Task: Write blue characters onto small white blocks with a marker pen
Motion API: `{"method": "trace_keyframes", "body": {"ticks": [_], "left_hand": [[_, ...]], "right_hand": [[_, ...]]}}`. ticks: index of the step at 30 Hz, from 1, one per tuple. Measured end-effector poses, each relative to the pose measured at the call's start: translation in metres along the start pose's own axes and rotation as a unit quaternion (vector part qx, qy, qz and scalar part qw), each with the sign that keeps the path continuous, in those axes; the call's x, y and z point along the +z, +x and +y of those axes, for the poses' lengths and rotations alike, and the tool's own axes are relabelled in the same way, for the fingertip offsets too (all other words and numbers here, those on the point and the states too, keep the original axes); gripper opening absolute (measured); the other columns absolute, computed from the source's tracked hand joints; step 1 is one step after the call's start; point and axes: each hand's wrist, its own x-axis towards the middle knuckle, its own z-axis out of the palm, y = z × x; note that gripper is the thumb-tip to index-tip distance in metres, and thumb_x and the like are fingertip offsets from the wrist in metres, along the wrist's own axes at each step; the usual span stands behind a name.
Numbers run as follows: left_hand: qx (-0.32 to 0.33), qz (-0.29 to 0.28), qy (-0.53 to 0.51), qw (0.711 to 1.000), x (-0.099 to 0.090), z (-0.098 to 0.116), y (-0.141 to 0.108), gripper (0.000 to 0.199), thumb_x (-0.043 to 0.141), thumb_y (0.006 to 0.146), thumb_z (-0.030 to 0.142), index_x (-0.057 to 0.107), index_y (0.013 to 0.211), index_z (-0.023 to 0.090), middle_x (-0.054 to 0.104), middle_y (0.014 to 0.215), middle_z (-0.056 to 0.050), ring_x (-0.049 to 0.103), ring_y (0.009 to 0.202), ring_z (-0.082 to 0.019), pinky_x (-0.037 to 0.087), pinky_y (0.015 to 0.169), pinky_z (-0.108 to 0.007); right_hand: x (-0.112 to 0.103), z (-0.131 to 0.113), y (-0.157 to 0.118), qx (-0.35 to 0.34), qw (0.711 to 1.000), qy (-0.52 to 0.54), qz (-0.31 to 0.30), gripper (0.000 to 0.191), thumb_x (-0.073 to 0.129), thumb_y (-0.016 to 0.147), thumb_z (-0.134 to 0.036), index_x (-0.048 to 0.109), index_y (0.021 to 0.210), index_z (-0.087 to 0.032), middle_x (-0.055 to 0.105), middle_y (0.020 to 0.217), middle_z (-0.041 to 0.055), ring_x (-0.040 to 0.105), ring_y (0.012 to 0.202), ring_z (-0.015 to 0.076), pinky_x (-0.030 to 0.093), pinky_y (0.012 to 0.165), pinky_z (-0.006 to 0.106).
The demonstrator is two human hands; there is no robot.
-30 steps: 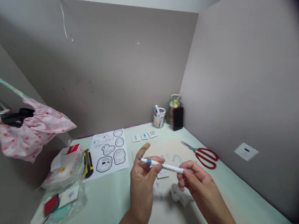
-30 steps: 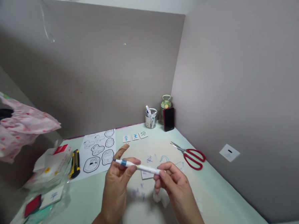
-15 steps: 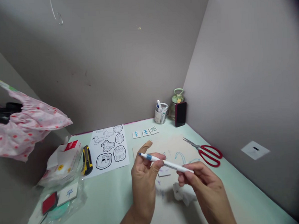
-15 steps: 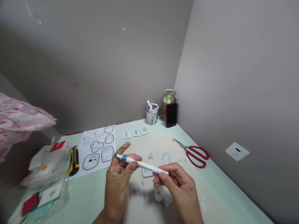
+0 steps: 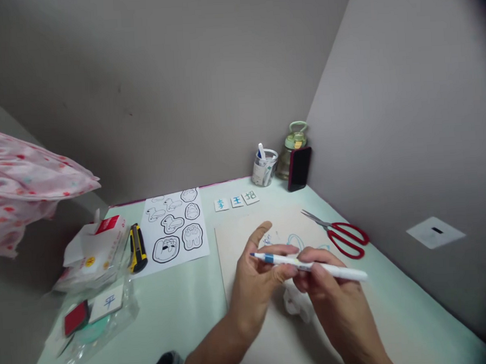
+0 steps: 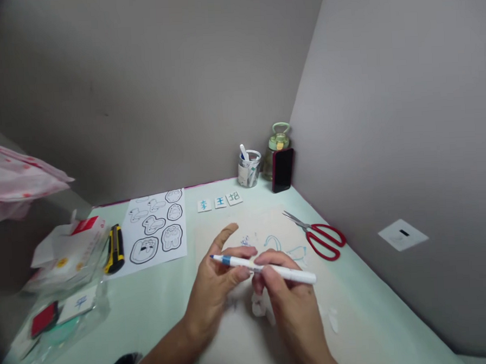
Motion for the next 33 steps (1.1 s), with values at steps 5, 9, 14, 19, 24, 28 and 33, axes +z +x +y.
{"method": "trace_keyframes", "body": {"ticks": [5,9,14,19,24,28,33], "left_hand": [[0.03,0.06,0.346,0.936,-0.047,-0.017,0.014,0.088,0.078,0.071,0.011,0.036,0.147,0.029,0.061,0.131,-0.008,0.052,0.13,-0.03,0.03,0.117,-0.054],[0.076,0.025,0.488,0.869,-0.068,-0.036,0.018,0.095,0.077,0.074,0.009,0.025,0.151,0.026,0.065,0.116,-0.004,0.054,0.128,-0.027,0.007,0.123,-0.063],[0.115,0.001,0.532,0.839,-0.072,-0.046,0.018,0.094,0.079,0.075,0.012,0.023,0.149,0.028,0.065,0.119,-0.005,0.054,0.131,-0.027,0.013,0.122,-0.066],[0.114,-0.011,0.543,0.832,-0.074,-0.046,0.019,0.085,0.08,0.077,0.017,0.032,0.145,0.027,0.069,0.12,-0.006,0.053,0.132,-0.029,0.015,0.122,-0.066],[0.101,-0.023,0.538,0.837,-0.075,-0.045,0.02,0.078,0.081,0.075,0.015,0.039,0.14,0.027,0.07,0.125,-0.006,0.048,0.138,-0.028,0.012,0.123,-0.064],[0.111,-0.018,0.534,0.838,-0.076,-0.047,0.019,0.085,0.079,0.076,0.013,0.031,0.145,0.027,0.069,0.124,-0.004,0.05,0.136,-0.028,0.012,0.123,-0.063],[0.117,-0.011,0.535,0.836,-0.077,-0.05,0.019,0.091,0.078,0.076,0.014,0.025,0.148,0.027,0.071,0.112,-0.002,0.055,0.128,-0.028,0.014,0.122,-0.064]], "right_hand": [[-0.01,0.001,0.013,-0.017,0.999,-0.015,0.044,0.029,0.068,0.087,-0.052,0.073,0.098,-0.025,0.072,0.083,0.004,0.066,0.077,0.0206,0.054,0.075,0.034],[-0.009,0.018,0.019,-0.014,0.983,-0.167,0.078,0.023,0.077,0.082,-0.041,0.062,0.078,-0.025,0.059,0.068,-0.0035,0.056,0.064,0.0149,0.042,0.056,0.024],[0.003,0.036,0.018,-0.009,0.963,-0.266,0.034,0.017,0.064,0.09,-0.041,0.072,0.09,-0.025,0.07,0.083,0.002,0.061,0.078,0.02,0.047,0.069,0.028],[0.003,0.05,0.02,-0.052,0.921,-0.386,0.009,0.013,0.063,0.09,-0.037,0.067,0.087,-0.025,0.069,0.08,0.0015,0.062,0.073,0.0193,0.047,0.066,0.029],[0.001,0.059,0.024,-0.049,0.917,-0.397,0.007,0.015,0.061,0.091,-0.037,0.061,0.083,-0.024,0.06,0.069,-0.0015,0.054,0.06,0.016,0.043,0.055,0.027],[0.0,0.063,0.024,-0.054,0.913,-0.404,0.017,0.016,0.06,0.092,-0.036,0.059,0.081,-0.024,0.056,0.066,-0.0025,0.05,0.058,0.0155,0.04,0.055,0.027],[-0.002,0.066,0.022,-0.047,0.912,-0.407,0.014,0.017,0.06,0.094,-0.037,0.059,0.083,-0.024,0.056,0.068,-0.0017,0.051,0.06,0.0162,0.04,0.056,0.029]]}}
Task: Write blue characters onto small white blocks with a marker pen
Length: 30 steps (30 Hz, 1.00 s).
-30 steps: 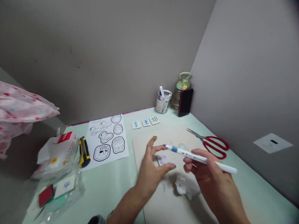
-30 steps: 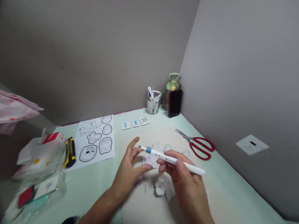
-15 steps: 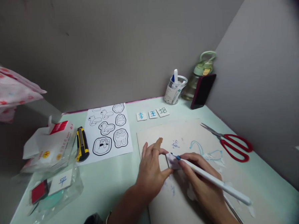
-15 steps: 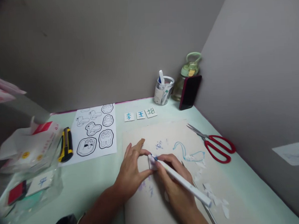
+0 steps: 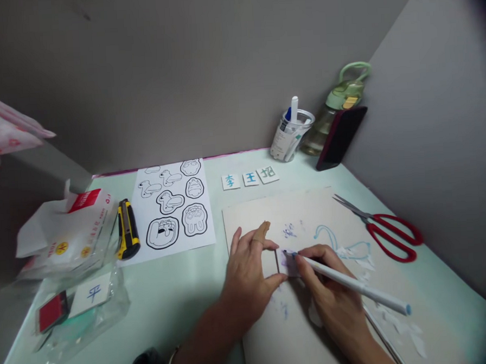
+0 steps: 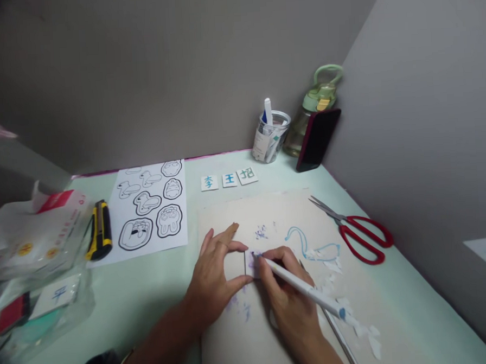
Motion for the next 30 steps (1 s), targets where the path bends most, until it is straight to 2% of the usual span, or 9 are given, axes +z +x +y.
{"method": "trace_keyframes", "body": {"ticks": [9,13,19,30], "left_hand": [[0.003,0.008,0.008,1.0,-0.0001,0.0009,0.0008,0.091,0.08,0.076,0.016,0.025,0.148,0.027,0.072,0.109,-0.001,0.057,0.125,-0.028,0.015,0.122,-0.064],[0.005,0.003,0.017,1.0,-0.0004,0.0009,0.0009,0.091,0.082,0.074,0.016,0.028,0.147,0.027,0.07,0.116,-0.004,0.056,0.127,-0.028,0.016,0.122,-0.063],[0.012,0.008,0.017,1.0,0.0008,-0.0011,-0.0002,0.094,0.082,0.075,0.017,0.025,0.148,0.028,0.071,0.112,-0.001,0.057,0.126,-0.027,0.016,0.122,-0.063],[0.009,0.006,0.018,1.0,0.0001,-0.001,0.0002,0.086,0.08,0.076,0.017,0.031,0.145,0.028,0.07,0.119,-0.004,0.056,0.129,-0.029,0.017,0.122,-0.064]], "right_hand": [[0.0025,-0.0024,0.0018,-0.002,1.0,0.005,-0.024,0.016,0.061,0.093,-0.037,0.061,0.084,-0.024,0.06,0.07,-0.0006,0.055,0.062,0.0166,0.042,0.057,0.029],[0.0033,-0.0024,0.0018,-0.009,0.999,0.009,-0.034,0.016,0.061,0.093,-0.036,0.06,0.083,-0.024,0.062,0.073,-0.0001,0.057,0.064,0.0169,0.044,0.061,0.03],[0.0006,-0.0023,0.0006,-0.005,1.0,0.006,-0.025,0.018,0.059,0.094,-0.036,0.058,0.08,-0.024,0.058,0.067,-0.0017,0.054,0.061,0.0165,0.041,0.057,0.029],[0.0022,-0.0008,-0.001,-0.022,0.999,0.002,-0.036,0.016,0.059,0.094,-0.034,0.06,0.082,-0.024,0.061,0.075,0.0004,0.057,0.065,0.017,0.043,0.061,0.03]]}}
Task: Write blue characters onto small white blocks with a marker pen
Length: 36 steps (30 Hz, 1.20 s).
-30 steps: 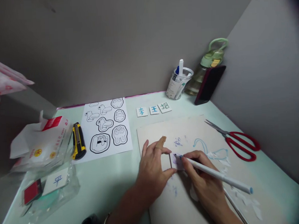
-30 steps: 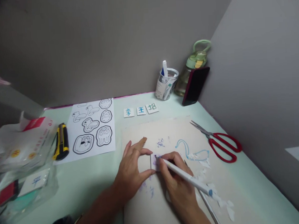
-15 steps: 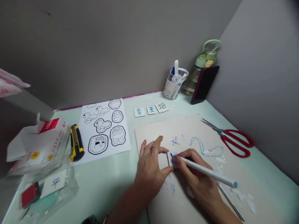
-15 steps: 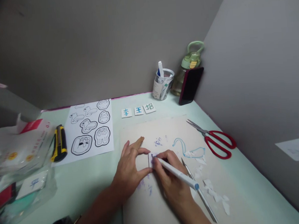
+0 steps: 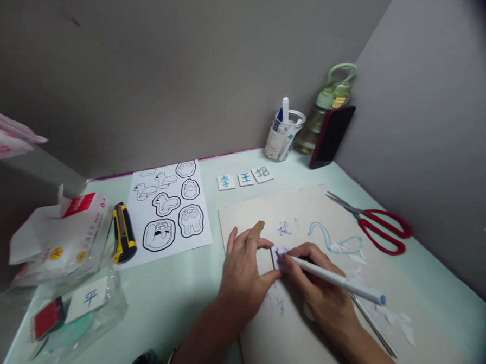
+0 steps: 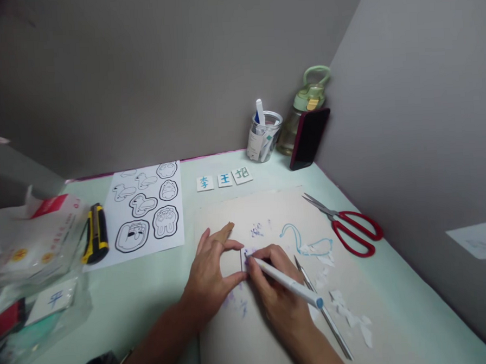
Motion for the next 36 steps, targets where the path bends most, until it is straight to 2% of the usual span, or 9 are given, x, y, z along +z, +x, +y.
{"method": "trace_keyframes", "body": {"ticks": [8,14,23,32,36], "left_hand": [[-0.001,-0.002,0.002,1.0,-0.0003,-0.0001,0.0002,0.082,0.083,0.073,0.017,0.037,0.141,0.028,0.07,0.121,-0.005,0.055,0.129,-0.03,0.016,0.122,-0.064],[0.002,-0.002,0.003,1.0,-0.0003,-0.0003,-0.0001,0.088,0.082,0.074,0.016,0.03,0.144,0.027,0.07,0.116,-0.003,0.055,0.129,-0.028,0.017,0.122,-0.063],[0.005,0.004,0.016,1.0,0.0006,-0.0015,-0.0004,0.087,0.084,0.074,0.017,0.031,0.142,0.027,0.07,0.117,-0.001,0.056,0.128,-0.027,0.019,0.123,-0.063],[0.002,-0.003,0.014,1.0,0.0002,-0.0019,-0.0005,0.095,0.086,0.07,0.015,0.027,0.144,0.027,0.071,0.115,0.0,0.055,0.128,-0.026,0.017,0.123,-0.062],[0.004,-0.003,0.013,1.0,0.0001,-0.0021,0.0,0.092,0.086,0.071,0.014,0.029,0.142,0.027,0.07,0.116,-0.001,0.054,0.129,-0.027,0.016,0.123,-0.063]], "right_hand": [[0.0002,0.0008,-0.0006,-0.007,1.0,-0.007,0.012,0.015,0.058,0.096,-0.031,0.057,0.082,-0.024,0.058,0.072,-0.0006,0.055,0.064,0.0167,0.042,0.06,0.03],[-0.0007,-0.0027,-0.0009,-0.021,1.0,-0.016,0.012,0.016,0.058,0.095,-0.029,0.057,0.08,-0.023,0.057,0.07,-0.001,0.052,0.062,0.0156,0.04,0.058,0.03],[-0.0013,-0.0015,-0.0008,-0.048,0.999,-0.015,-0.005,0.018,0.057,0.095,-0.027,0.058,0.078,-0.023,0.058,0.069,-0.0013,0.054,0.061,0.0147,0.041,0.058,0.029],[0.0006,0.0007,-0.0015,-0.047,0.999,-0.015,0.019,0.018,0.057,0.095,-0.026,0.056,0.078,-0.023,0.056,0.069,-0.0014,0.053,0.061,0.0154,0.04,0.057,0.029],[-0.0002,-0.0004,-0.0016,-0.052,0.998,-0.014,0.017,0.017,0.057,0.095,-0.026,0.056,0.078,-0.023,0.056,0.069,-0.0015,0.052,0.06,0.0151,0.04,0.057,0.029]]}}
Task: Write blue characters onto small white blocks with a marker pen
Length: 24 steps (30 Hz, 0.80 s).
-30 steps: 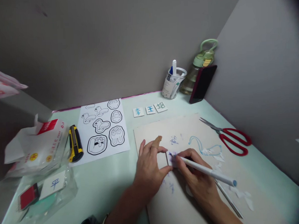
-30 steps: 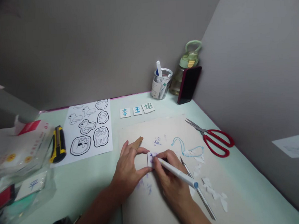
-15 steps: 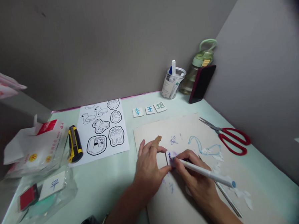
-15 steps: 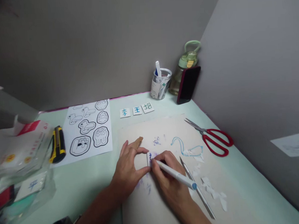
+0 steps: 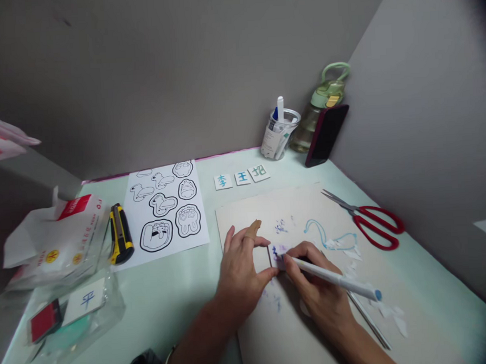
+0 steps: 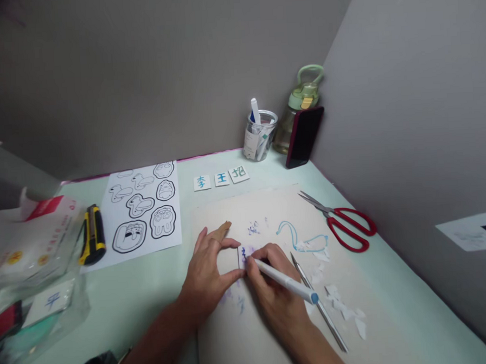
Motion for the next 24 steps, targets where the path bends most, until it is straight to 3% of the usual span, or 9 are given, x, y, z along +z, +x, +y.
{"method": "trace_keyframes", "body": {"ticks": [18,24], "left_hand": [[0.002,0.001,0.008,1.0,0.0,0.0002,0.0002,0.071,0.086,0.072,0.018,0.044,0.128,0.025,0.069,0.122,-0.003,0.053,0.132,-0.026,0.017,0.124,-0.061],[-0.004,-0.007,0.008,1.0,-0.0015,0.001,0.0013,0.073,0.085,0.073,0.018,0.042,0.133,0.024,0.07,0.12,-0.003,0.055,0.131,-0.026,0.017,0.124,-0.061]], "right_hand": [[-0.0004,-0.0016,-0.0003,0.0,1.0,0.002,-0.024,0.021,0.055,0.096,-0.025,0.054,0.075,-0.023,0.055,0.069,-0.0015,0.052,0.061,0.015,0.041,0.057,0.029],[0.0001,-0.003,-0.0003,0.004,1.0,-0.005,-0.015,0.022,0.055,0.094,-0.023,0.052,0.072,-0.023,0.054,0.067,-0.002,0.051,0.061,0.0153,0.039,0.058,0.029]]}}
